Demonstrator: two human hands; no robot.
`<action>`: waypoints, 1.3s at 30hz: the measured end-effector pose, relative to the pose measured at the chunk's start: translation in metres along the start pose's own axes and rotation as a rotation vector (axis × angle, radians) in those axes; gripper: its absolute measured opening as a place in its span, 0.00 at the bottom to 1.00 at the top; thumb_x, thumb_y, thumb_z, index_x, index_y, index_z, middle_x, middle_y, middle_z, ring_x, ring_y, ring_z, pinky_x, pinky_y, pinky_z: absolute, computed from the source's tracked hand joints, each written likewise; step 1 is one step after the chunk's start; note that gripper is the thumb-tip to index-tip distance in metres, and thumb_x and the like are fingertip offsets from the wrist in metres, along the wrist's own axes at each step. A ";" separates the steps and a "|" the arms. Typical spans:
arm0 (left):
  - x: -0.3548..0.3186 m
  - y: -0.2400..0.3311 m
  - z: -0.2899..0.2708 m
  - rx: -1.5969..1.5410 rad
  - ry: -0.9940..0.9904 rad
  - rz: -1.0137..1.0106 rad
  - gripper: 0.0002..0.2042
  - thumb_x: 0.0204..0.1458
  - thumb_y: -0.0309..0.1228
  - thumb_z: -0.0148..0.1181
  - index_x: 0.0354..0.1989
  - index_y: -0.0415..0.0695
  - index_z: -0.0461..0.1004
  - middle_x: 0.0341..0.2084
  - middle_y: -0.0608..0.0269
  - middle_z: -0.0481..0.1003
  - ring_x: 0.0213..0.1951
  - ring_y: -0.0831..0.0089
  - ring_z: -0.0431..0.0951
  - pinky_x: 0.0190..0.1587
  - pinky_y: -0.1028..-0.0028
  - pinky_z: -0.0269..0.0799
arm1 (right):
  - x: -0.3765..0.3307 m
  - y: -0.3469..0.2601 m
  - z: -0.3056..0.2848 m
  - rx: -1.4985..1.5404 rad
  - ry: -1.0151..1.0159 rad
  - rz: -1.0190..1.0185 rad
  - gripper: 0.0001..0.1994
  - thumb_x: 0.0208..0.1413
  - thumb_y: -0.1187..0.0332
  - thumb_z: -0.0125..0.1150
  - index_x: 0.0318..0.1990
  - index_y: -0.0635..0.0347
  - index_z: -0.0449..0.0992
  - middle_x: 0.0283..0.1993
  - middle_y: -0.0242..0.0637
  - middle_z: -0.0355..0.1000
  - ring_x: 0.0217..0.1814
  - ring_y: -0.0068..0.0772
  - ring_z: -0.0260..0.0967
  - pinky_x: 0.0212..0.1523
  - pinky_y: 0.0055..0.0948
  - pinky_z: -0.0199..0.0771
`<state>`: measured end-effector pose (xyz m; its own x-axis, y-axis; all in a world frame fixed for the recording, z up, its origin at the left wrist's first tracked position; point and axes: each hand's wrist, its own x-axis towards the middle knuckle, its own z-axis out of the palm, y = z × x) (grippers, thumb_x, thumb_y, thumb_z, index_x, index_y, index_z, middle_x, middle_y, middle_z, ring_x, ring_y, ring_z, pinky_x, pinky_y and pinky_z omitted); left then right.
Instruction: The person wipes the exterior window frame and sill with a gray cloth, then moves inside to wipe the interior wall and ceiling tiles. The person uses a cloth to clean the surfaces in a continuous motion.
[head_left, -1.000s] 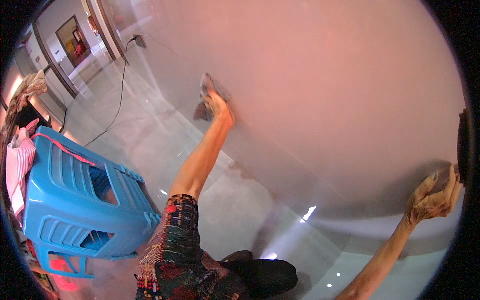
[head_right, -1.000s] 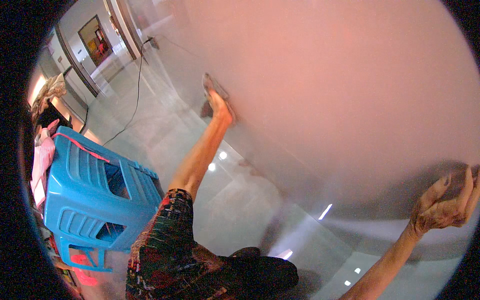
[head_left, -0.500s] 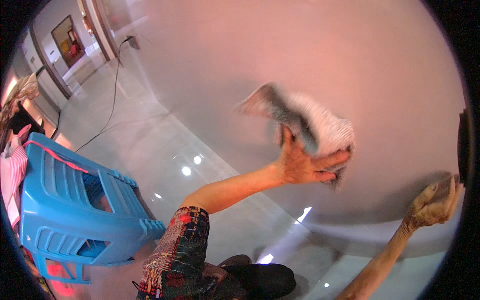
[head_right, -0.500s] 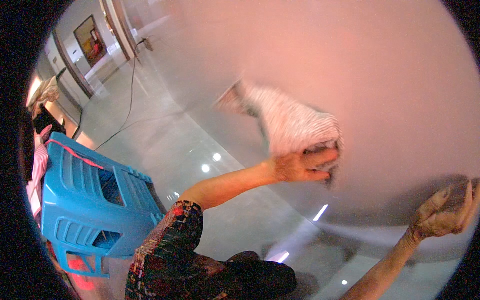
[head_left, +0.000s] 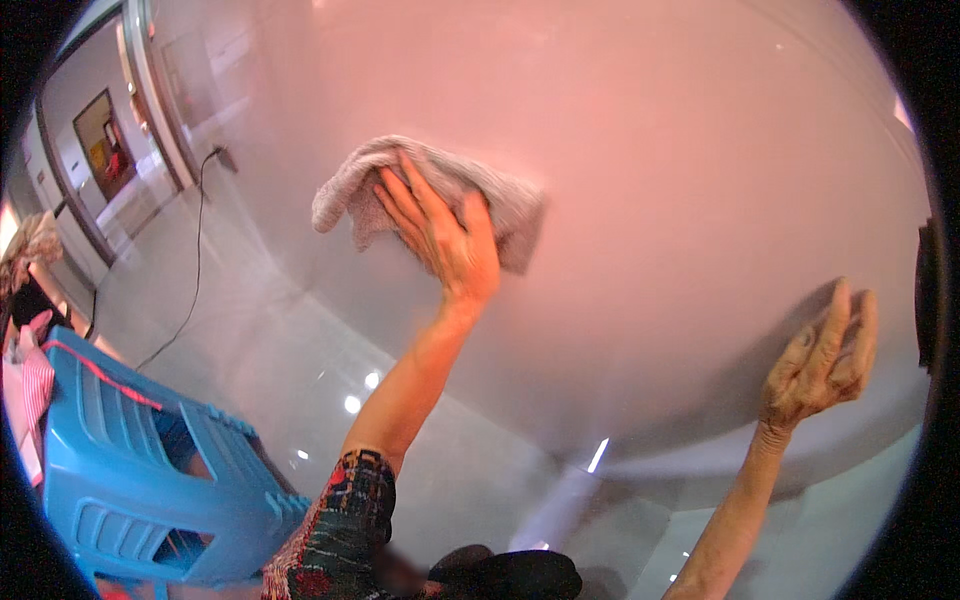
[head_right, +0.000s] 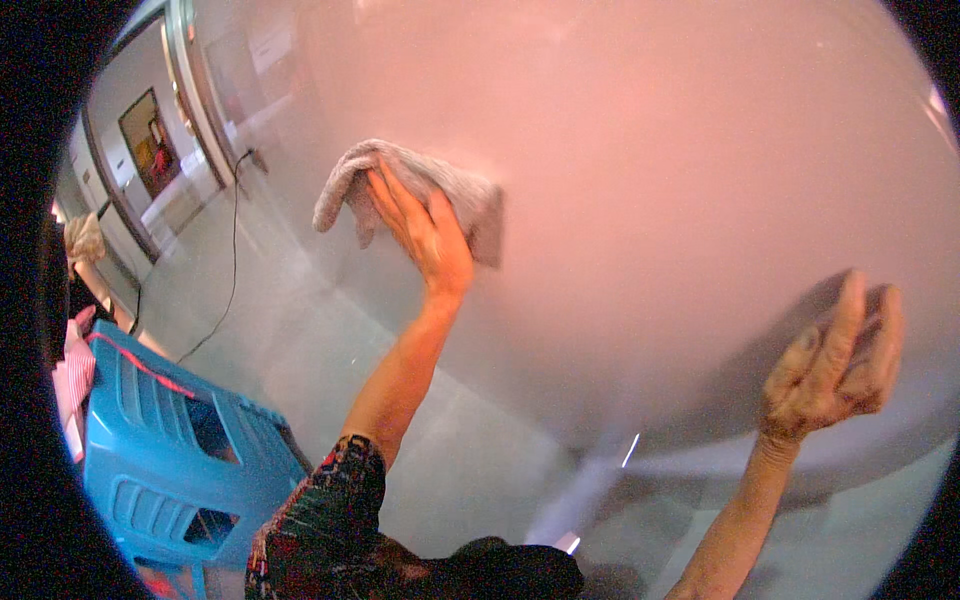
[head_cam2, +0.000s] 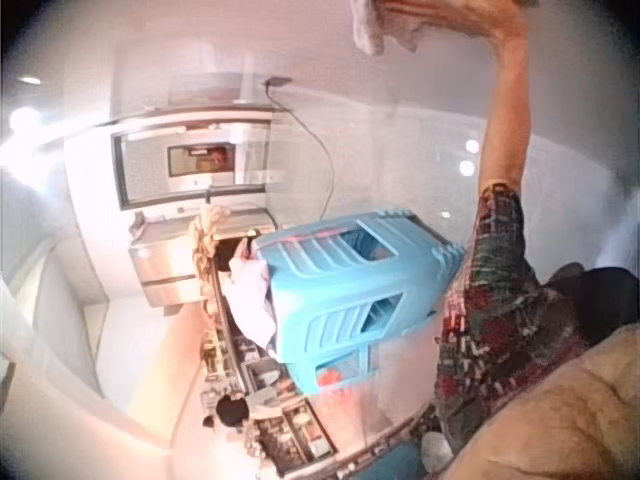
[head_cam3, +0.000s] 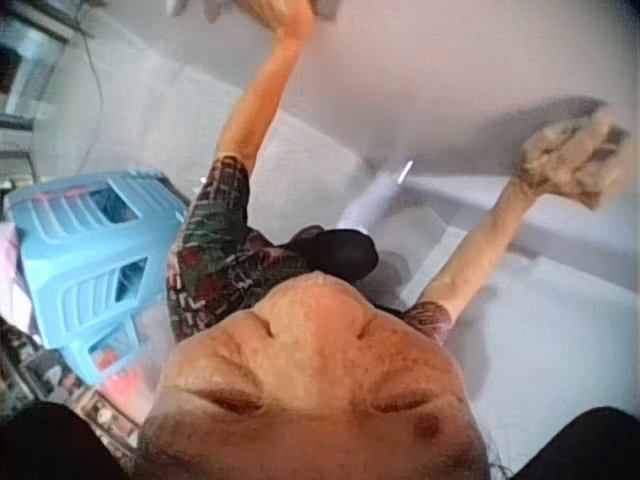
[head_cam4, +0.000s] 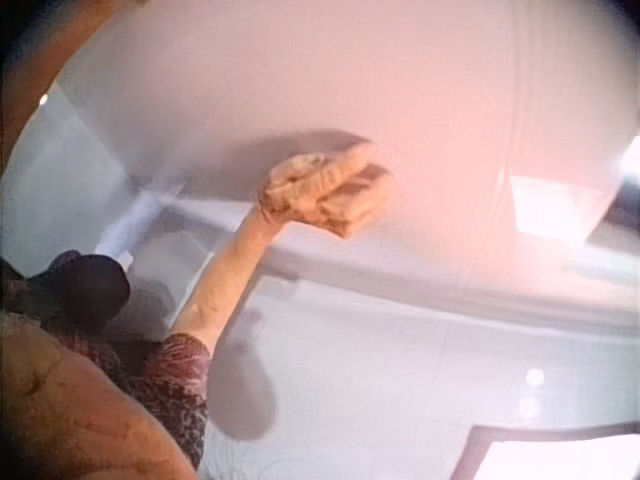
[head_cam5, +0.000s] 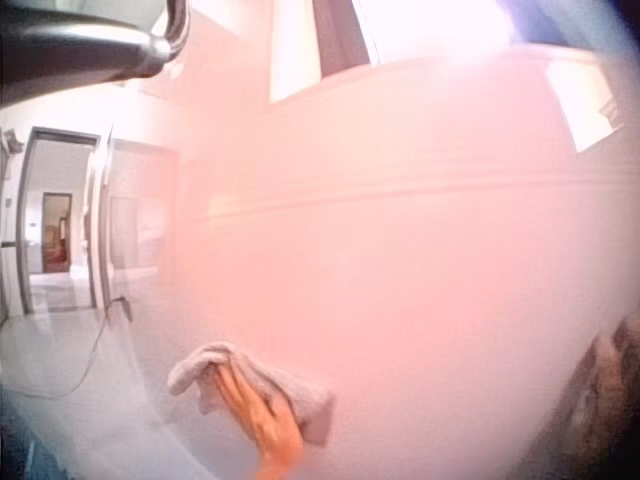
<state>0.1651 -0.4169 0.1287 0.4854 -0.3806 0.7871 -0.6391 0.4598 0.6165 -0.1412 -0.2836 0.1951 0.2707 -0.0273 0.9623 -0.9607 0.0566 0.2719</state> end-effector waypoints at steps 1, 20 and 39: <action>-0.004 0.015 0.002 0.026 -0.023 0.073 0.38 0.49 0.42 0.50 0.67 0.39 0.44 0.65 0.36 0.38 0.66 0.37 0.34 0.64 0.46 0.31 | -0.001 0.000 0.000 -0.030 0.003 0.000 0.18 0.54 0.70 0.48 0.52 0.61 0.74 0.57 0.48 0.63 0.54 0.46 0.64 0.54 0.39 0.65; 0.036 0.118 0.022 -0.097 -0.060 0.808 0.39 0.42 0.53 0.61 0.64 0.49 0.59 0.61 0.47 0.56 0.63 0.48 0.53 0.63 0.50 0.45 | -0.006 -0.005 0.000 -0.099 0.052 0.045 0.18 0.60 0.62 0.43 0.52 0.57 0.73 0.58 0.44 0.64 0.60 0.45 0.56 0.58 0.38 0.54; -0.107 0.137 0.068 -0.342 -0.525 1.030 0.28 0.49 0.47 0.53 0.58 0.50 0.64 0.59 0.54 0.61 0.59 0.55 0.62 0.59 0.52 0.56 | -0.061 -0.027 -0.020 0.519 0.163 0.531 0.34 0.51 0.51 0.55 0.60 0.64 0.55 0.62 0.51 0.54 0.61 0.42 0.53 0.49 0.33 0.59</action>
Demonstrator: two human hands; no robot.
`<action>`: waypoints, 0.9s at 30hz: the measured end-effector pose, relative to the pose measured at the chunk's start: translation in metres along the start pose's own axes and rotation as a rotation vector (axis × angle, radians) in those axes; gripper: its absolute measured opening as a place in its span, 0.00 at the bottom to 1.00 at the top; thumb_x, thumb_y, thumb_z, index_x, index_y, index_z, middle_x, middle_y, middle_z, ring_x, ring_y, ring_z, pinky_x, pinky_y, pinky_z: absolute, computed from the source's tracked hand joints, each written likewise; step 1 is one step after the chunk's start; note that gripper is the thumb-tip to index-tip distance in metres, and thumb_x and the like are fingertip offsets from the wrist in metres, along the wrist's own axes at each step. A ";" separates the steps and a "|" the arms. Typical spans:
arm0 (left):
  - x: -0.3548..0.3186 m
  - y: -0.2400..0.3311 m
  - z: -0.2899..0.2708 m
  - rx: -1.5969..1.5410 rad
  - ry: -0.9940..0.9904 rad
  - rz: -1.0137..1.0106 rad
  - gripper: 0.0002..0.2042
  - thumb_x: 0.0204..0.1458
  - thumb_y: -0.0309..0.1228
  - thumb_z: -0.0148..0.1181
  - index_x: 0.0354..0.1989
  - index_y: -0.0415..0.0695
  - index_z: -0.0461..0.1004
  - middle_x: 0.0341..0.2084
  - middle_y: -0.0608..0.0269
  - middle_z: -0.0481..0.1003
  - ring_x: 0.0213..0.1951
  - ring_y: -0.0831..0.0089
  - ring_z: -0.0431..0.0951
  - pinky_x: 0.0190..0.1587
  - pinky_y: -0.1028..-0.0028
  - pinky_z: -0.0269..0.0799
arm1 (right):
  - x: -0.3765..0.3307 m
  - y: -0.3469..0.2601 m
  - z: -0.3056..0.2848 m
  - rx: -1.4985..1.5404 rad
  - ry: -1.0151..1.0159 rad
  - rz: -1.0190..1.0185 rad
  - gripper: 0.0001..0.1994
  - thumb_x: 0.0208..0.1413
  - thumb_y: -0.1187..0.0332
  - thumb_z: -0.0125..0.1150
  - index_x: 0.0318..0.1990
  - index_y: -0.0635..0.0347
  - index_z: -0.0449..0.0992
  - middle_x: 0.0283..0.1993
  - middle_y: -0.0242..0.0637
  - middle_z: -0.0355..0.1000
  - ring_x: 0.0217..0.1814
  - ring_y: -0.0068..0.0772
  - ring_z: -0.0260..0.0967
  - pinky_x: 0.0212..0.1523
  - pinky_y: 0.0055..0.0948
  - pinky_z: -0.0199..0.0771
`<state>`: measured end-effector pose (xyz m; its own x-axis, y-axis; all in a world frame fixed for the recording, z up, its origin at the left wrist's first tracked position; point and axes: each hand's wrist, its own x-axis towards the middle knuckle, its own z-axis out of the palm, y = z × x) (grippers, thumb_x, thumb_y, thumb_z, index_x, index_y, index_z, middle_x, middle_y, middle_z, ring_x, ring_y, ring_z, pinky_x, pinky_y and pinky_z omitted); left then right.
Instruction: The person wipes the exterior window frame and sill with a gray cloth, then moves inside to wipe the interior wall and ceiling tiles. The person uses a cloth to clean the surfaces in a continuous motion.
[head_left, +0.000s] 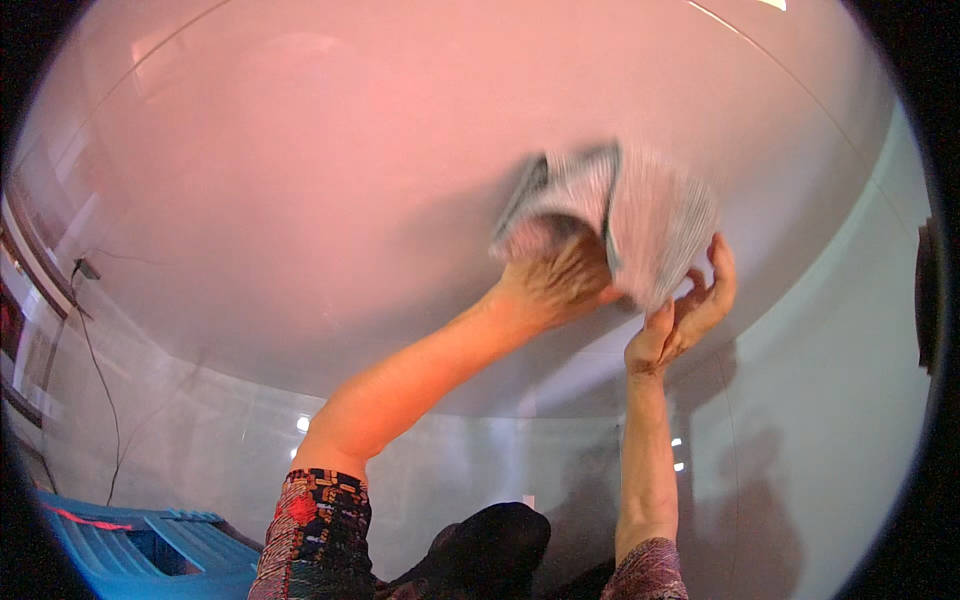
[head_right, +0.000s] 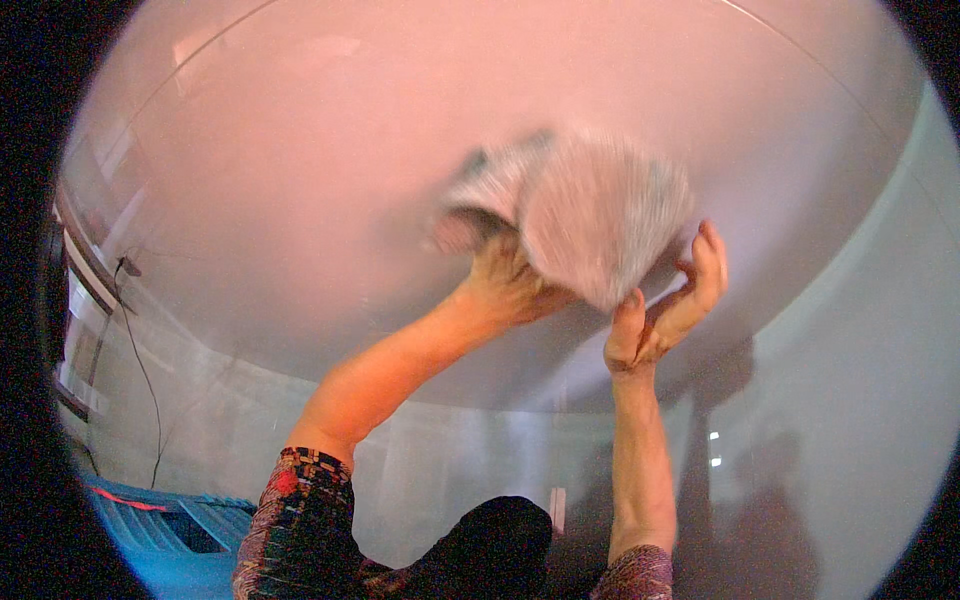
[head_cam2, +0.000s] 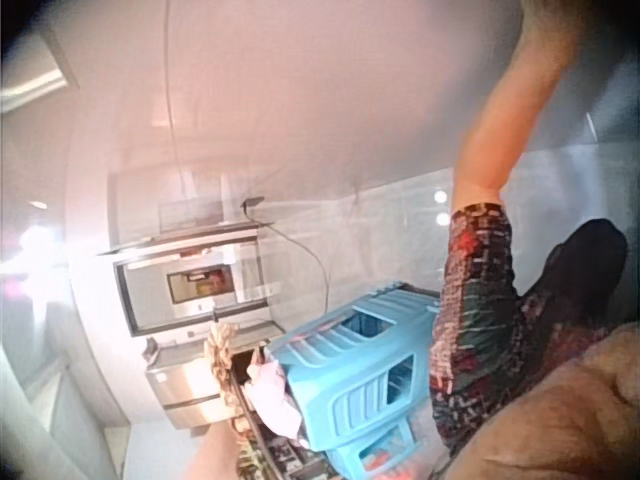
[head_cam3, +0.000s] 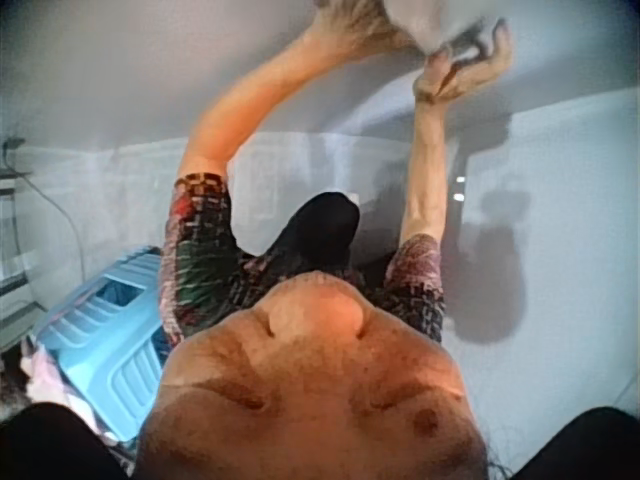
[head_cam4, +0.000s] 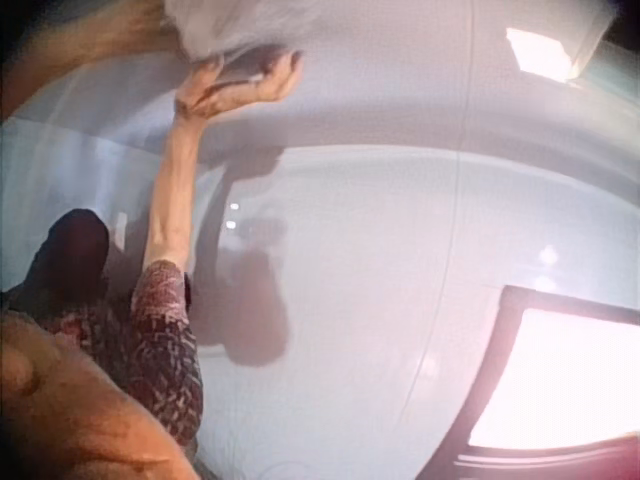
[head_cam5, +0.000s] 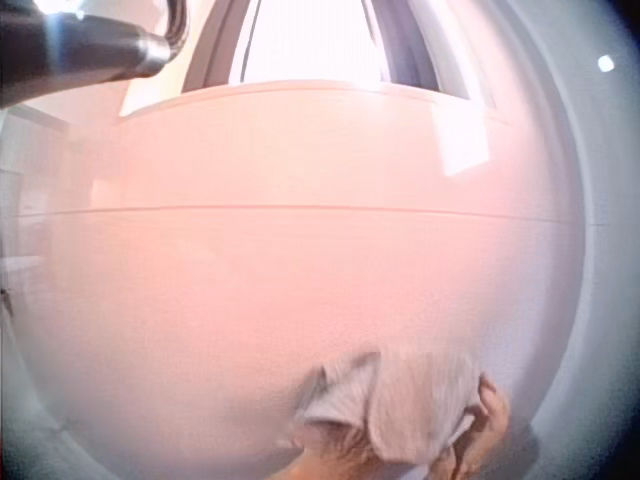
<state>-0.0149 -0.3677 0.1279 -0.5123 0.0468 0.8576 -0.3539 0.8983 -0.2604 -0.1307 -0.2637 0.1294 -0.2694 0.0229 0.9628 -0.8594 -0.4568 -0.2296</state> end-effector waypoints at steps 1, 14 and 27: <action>-0.022 0.003 0.009 0.068 -0.083 0.029 0.27 0.50 0.47 0.52 0.58 0.50 0.64 0.59 0.55 0.61 0.59 0.55 0.62 0.59 0.52 0.56 | -0.015 0.004 -0.012 -0.098 -0.050 0.031 0.31 0.52 0.55 0.53 0.60 0.64 0.56 0.63 0.49 0.54 0.61 0.42 0.53 0.48 0.33 0.59; -0.036 -0.003 -0.007 0.052 -0.312 -0.100 0.25 0.50 0.40 0.55 0.58 0.52 0.63 0.59 0.59 0.58 0.61 0.55 0.57 0.60 0.51 0.52 | -0.149 -0.022 -0.205 -0.392 -0.530 0.793 0.24 0.45 0.77 0.56 0.53 0.64 0.63 0.37 0.42 0.71 0.37 0.37 0.69 0.41 0.36 0.69; 0.046 0.013 -0.025 -0.230 0.147 -0.067 0.32 0.39 0.41 0.61 0.57 0.48 0.65 0.56 0.60 0.64 0.61 0.56 0.56 0.66 0.49 0.43 | -0.346 -0.136 -0.204 -0.521 -1.020 0.763 0.14 0.50 0.70 0.56 0.45 0.60 0.71 0.37 0.46 0.72 0.36 0.48 0.72 0.36 0.42 0.71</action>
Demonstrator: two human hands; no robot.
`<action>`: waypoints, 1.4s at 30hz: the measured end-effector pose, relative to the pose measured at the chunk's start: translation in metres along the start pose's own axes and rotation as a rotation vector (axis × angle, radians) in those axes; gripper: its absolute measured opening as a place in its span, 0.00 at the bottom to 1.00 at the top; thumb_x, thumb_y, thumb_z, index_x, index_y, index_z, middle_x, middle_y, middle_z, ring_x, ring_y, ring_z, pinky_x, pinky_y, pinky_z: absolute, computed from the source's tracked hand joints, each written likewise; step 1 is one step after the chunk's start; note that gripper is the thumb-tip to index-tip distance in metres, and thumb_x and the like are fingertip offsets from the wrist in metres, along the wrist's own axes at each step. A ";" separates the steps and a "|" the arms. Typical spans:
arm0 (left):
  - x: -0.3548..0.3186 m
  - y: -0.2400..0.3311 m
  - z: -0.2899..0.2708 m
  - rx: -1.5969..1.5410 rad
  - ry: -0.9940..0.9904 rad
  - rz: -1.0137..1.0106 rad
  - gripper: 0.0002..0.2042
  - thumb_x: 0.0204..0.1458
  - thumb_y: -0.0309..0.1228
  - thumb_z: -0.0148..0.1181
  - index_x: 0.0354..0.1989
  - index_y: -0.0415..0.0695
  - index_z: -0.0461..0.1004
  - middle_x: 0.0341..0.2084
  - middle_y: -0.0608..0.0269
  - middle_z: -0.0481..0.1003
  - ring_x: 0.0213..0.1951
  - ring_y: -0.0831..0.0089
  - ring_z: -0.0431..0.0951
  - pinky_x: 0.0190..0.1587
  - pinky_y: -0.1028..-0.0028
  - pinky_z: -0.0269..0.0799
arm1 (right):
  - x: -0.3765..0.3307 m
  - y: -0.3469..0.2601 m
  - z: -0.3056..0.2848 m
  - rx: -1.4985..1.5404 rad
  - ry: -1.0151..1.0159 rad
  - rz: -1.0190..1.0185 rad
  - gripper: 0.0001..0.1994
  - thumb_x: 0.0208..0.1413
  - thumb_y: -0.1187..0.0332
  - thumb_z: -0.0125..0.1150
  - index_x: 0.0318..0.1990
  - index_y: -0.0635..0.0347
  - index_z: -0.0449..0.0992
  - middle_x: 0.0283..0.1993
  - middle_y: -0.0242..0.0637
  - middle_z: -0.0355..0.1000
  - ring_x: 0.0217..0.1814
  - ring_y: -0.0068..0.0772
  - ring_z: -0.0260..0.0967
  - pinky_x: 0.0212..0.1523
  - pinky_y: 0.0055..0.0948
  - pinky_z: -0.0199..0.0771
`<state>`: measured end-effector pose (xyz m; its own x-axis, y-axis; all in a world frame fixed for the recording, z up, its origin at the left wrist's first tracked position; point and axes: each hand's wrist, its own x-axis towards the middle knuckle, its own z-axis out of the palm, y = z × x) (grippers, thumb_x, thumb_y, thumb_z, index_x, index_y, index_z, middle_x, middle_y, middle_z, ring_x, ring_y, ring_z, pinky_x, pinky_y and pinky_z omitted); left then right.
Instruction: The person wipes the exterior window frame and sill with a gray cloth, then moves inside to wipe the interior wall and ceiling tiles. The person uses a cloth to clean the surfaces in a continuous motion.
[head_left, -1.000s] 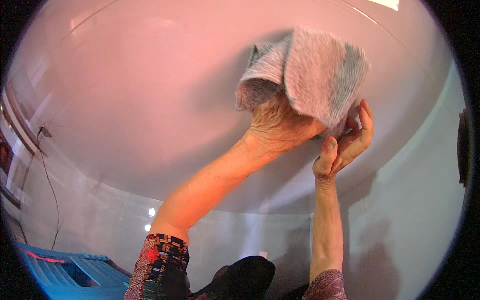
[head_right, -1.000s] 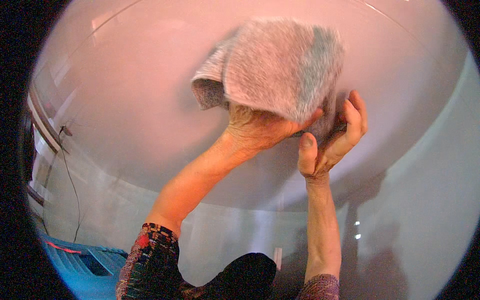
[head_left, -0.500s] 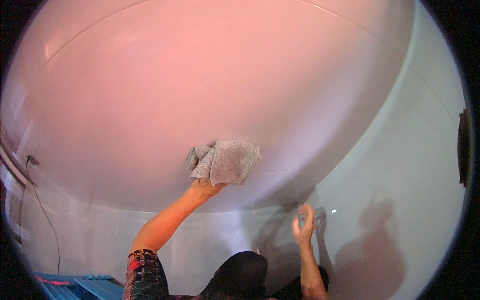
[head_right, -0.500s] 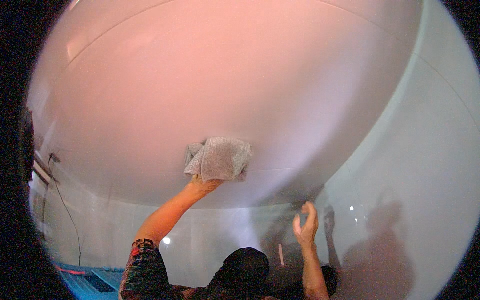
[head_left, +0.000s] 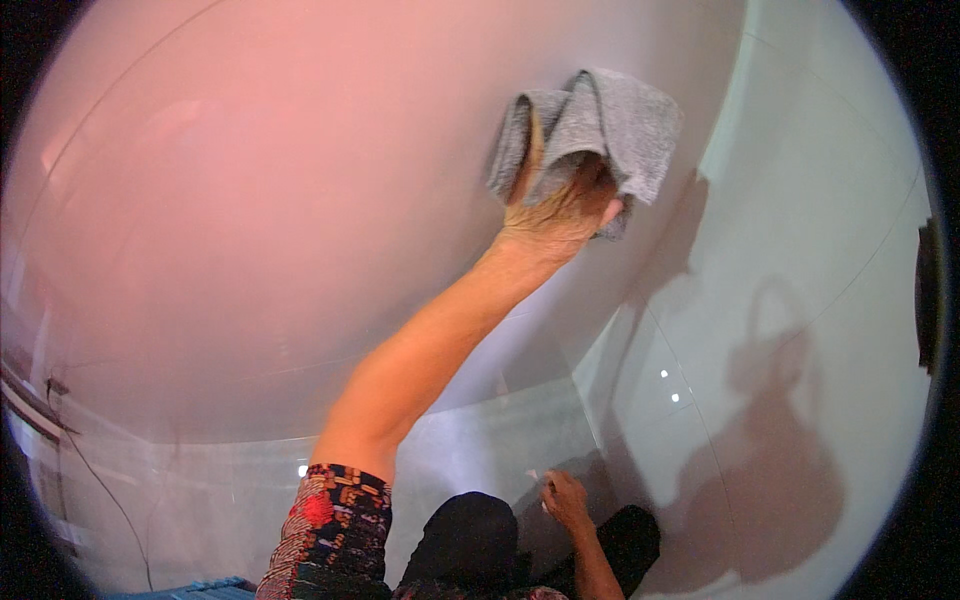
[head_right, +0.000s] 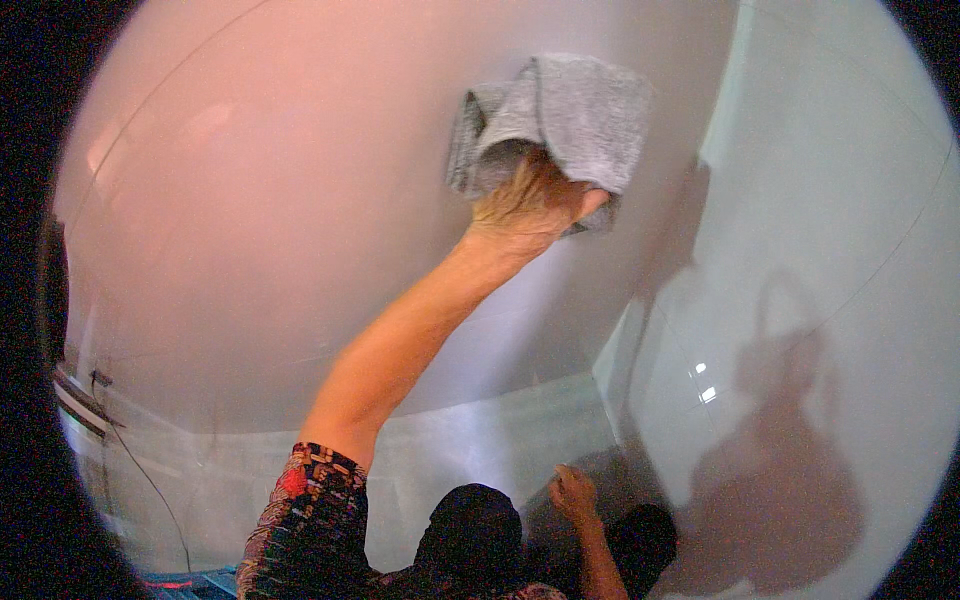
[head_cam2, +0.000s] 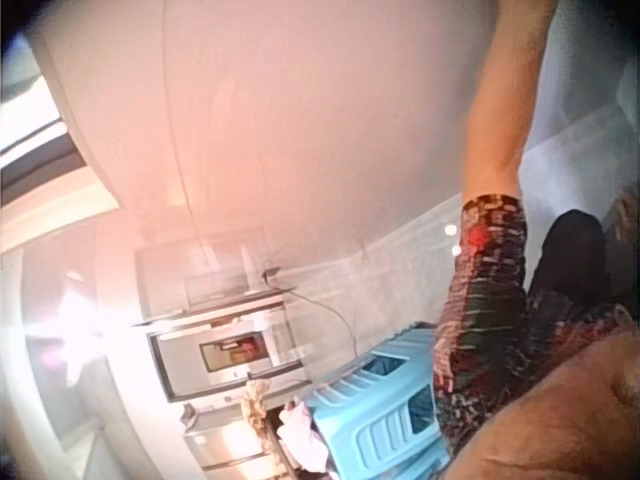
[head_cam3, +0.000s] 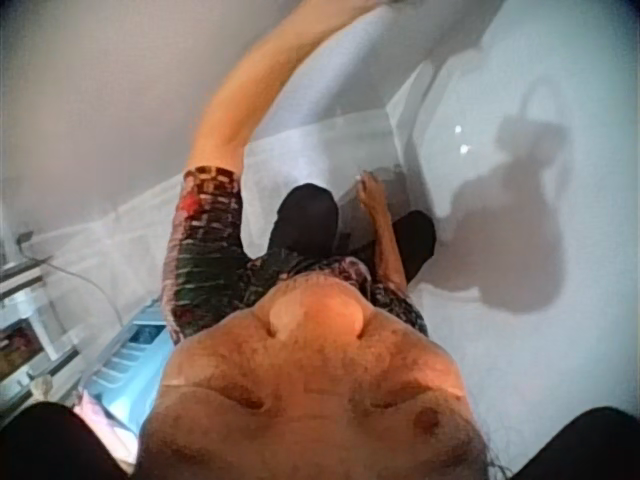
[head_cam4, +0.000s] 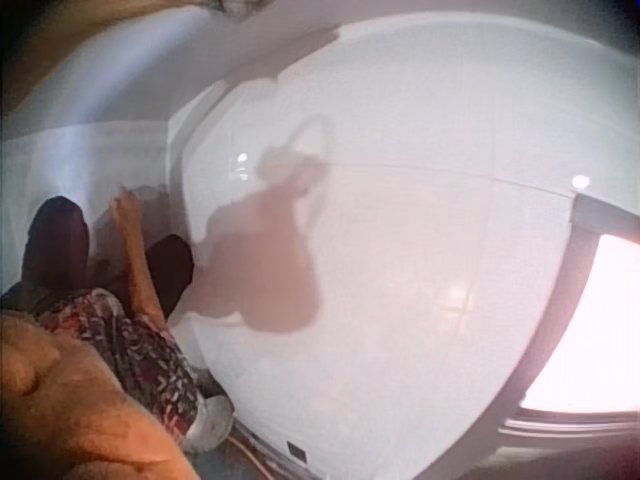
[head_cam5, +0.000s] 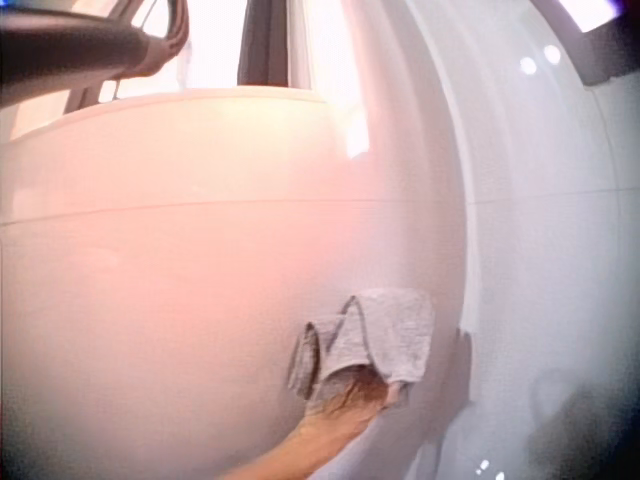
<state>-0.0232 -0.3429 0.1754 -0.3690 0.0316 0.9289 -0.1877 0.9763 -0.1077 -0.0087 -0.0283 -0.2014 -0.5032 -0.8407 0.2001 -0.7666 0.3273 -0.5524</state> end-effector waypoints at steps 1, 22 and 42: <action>-0.011 -0.002 0.004 0.095 -0.044 0.095 0.30 0.41 0.40 0.59 0.57 0.49 0.66 0.55 0.61 0.64 0.61 0.57 0.57 0.66 0.49 0.43 | -0.008 0.002 0.017 -0.003 0.010 -0.008 0.13 0.50 0.70 0.56 0.44 0.60 0.72 0.37 0.46 0.72 0.35 0.47 0.72 0.34 0.42 0.71; -0.222 -0.037 0.075 -0.220 -0.850 -0.130 0.22 0.56 0.35 0.46 0.58 0.43 0.61 0.58 0.57 0.64 0.61 0.62 0.59 0.69 0.63 0.41 | 0.011 -0.039 -0.089 0.009 -0.302 0.105 0.14 0.52 0.67 0.55 0.46 0.59 0.70 0.43 0.48 0.71 0.45 0.51 0.69 0.43 0.48 0.70; -0.218 0.017 0.018 0.690 -0.991 0.734 0.23 0.54 0.35 0.49 0.61 0.54 0.62 0.64 0.71 0.54 0.68 0.63 0.43 0.68 0.48 0.25 | -0.051 -0.105 0.000 -0.042 -0.289 0.137 0.16 0.53 0.66 0.54 0.49 0.60 0.69 0.42 0.51 0.70 0.44 0.54 0.69 0.43 0.48 0.69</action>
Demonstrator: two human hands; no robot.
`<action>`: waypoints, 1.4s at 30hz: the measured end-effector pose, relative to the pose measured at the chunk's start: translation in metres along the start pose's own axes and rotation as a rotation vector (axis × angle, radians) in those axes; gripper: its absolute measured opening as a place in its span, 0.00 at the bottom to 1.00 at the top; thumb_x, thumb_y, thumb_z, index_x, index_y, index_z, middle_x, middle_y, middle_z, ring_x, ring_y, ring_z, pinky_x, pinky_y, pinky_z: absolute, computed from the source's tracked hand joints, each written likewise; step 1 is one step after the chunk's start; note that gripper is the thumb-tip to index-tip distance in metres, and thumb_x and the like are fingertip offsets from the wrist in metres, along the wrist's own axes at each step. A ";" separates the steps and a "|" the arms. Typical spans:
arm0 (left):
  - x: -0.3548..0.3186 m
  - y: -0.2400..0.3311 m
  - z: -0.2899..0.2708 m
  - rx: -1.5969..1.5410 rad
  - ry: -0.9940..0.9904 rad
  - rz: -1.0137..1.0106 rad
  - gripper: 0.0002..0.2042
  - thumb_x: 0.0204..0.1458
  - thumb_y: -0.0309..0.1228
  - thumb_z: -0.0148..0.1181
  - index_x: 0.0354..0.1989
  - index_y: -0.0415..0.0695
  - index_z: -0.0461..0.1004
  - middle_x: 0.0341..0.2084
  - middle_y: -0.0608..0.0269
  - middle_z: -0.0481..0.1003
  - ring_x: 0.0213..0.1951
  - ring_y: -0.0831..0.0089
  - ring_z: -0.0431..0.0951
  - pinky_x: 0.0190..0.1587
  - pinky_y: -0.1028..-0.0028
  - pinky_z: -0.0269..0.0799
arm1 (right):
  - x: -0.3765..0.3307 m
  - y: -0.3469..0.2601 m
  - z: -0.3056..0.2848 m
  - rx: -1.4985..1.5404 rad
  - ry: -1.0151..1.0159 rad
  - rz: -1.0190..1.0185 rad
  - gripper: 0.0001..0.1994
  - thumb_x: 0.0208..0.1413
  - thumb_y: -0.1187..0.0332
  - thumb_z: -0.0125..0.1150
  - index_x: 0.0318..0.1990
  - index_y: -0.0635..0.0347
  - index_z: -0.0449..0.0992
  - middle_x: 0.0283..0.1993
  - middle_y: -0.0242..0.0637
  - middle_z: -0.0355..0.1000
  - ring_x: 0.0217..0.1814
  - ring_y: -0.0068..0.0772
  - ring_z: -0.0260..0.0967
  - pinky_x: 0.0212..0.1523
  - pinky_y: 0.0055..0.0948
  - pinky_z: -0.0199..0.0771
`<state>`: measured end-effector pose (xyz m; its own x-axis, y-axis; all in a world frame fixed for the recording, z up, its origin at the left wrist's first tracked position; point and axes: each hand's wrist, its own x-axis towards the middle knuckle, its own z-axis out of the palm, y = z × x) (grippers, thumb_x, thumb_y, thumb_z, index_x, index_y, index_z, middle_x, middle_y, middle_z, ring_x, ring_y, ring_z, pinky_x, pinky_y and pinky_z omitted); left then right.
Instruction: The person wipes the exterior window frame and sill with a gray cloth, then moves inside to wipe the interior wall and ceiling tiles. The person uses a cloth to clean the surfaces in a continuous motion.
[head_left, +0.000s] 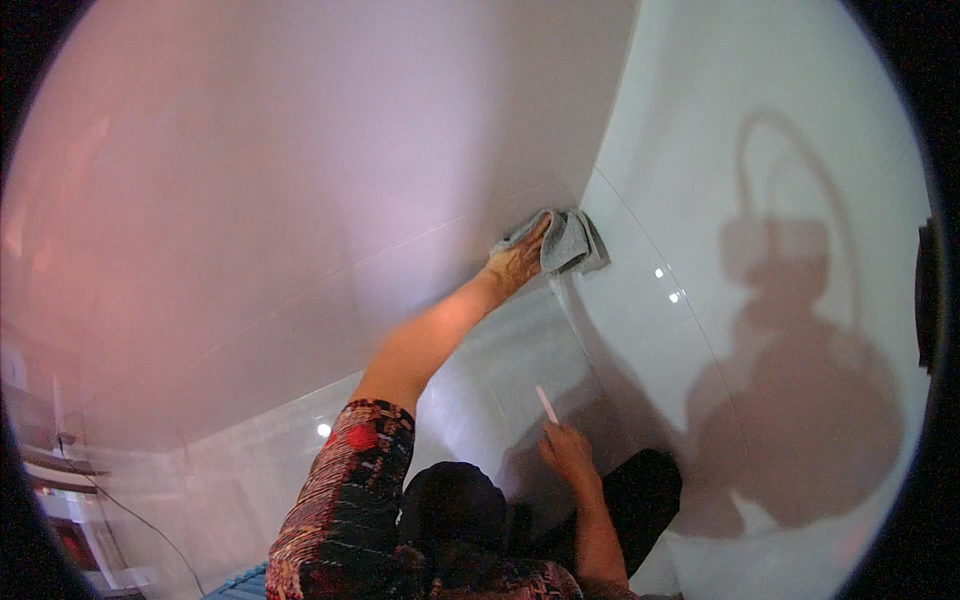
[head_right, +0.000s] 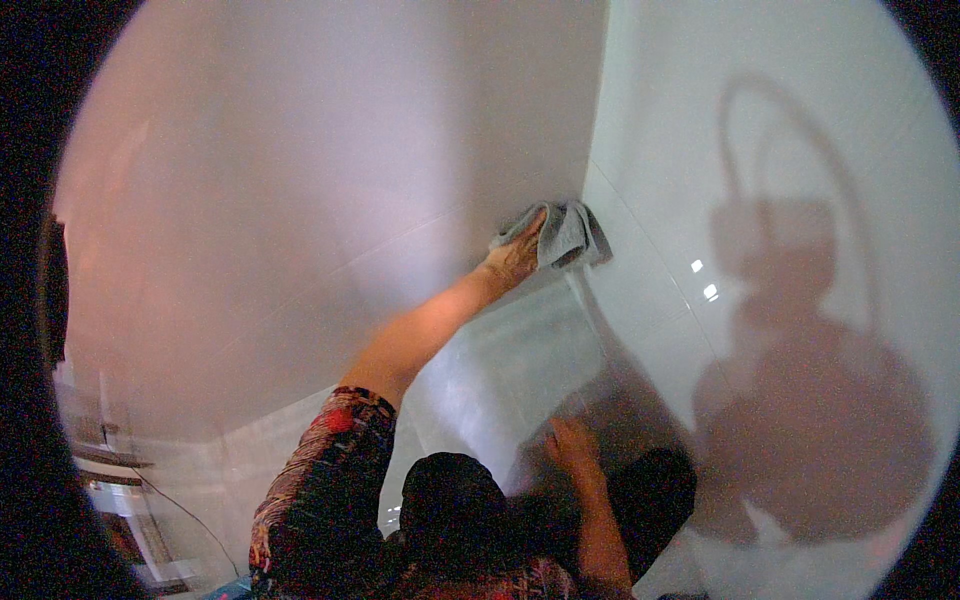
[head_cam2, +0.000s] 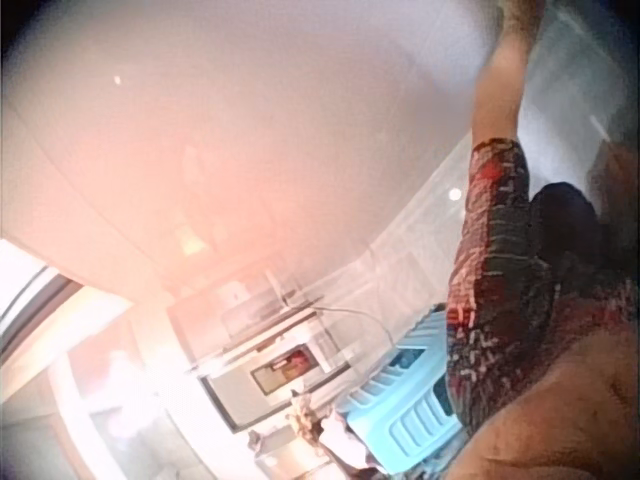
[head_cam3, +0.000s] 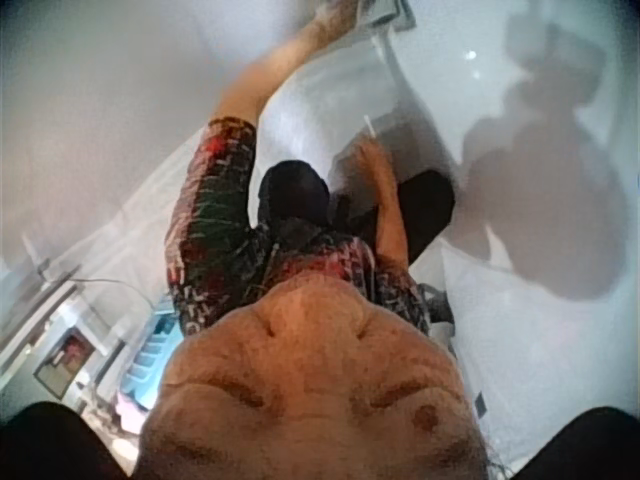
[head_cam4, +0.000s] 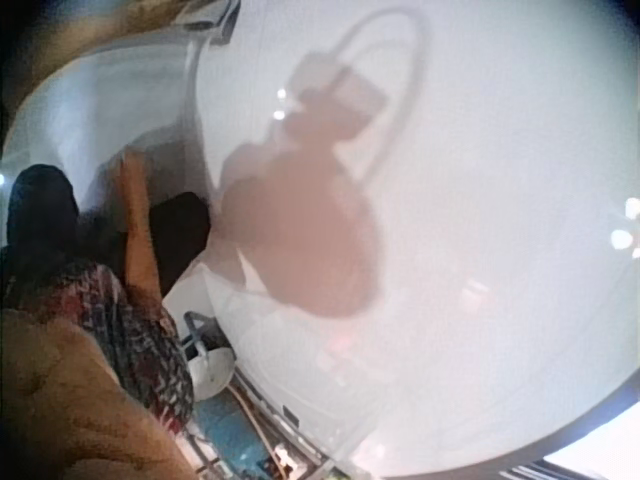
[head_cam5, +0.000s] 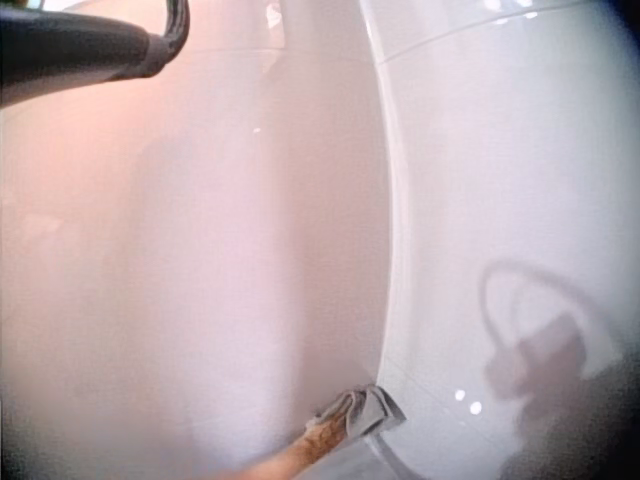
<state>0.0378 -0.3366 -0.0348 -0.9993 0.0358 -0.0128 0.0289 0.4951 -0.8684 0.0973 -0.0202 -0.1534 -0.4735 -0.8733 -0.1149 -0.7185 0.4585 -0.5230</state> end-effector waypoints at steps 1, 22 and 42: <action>-0.013 0.022 0.023 -0.111 0.051 -0.021 0.23 0.54 0.35 0.49 0.61 0.54 0.62 0.64 0.71 0.54 0.68 0.64 0.42 0.68 0.48 0.25 | -0.010 -0.014 0.012 -0.022 -0.015 0.004 0.17 0.53 0.66 0.54 0.50 0.60 0.69 0.42 0.51 0.70 0.44 0.54 0.69 0.44 0.47 0.69; -0.282 -0.009 0.012 -0.090 -0.529 0.460 0.25 0.59 0.39 0.41 0.66 0.58 0.51 0.67 0.75 0.47 0.69 0.74 0.39 0.68 0.51 0.21 | -0.069 -0.078 -0.046 0.084 -0.205 0.128 0.17 0.50 0.69 0.57 0.49 0.58 0.71 0.37 0.50 0.72 0.40 0.50 0.70 0.40 0.44 0.70; -0.039 -0.029 0.030 -0.118 -0.041 0.004 0.20 0.57 0.39 0.39 0.59 0.56 0.64 0.60 0.75 0.62 0.64 0.72 0.55 0.68 0.51 0.26 | 0.035 0.086 0.019 -0.137 -0.197 -0.057 0.15 0.49 0.67 0.56 0.46 0.59 0.73 0.41 0.49 0.73 0.40 0.52 0.71 0.44 0.44 0.70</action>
<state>0.0755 -0.3778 -0.0242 -0.9992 0.0038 -0.0388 0.0334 0.5936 -0.8040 0.0289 -0.0150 -0.2187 -0.3311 -0.9076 -0.2581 -0.8100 0.4137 -0.4156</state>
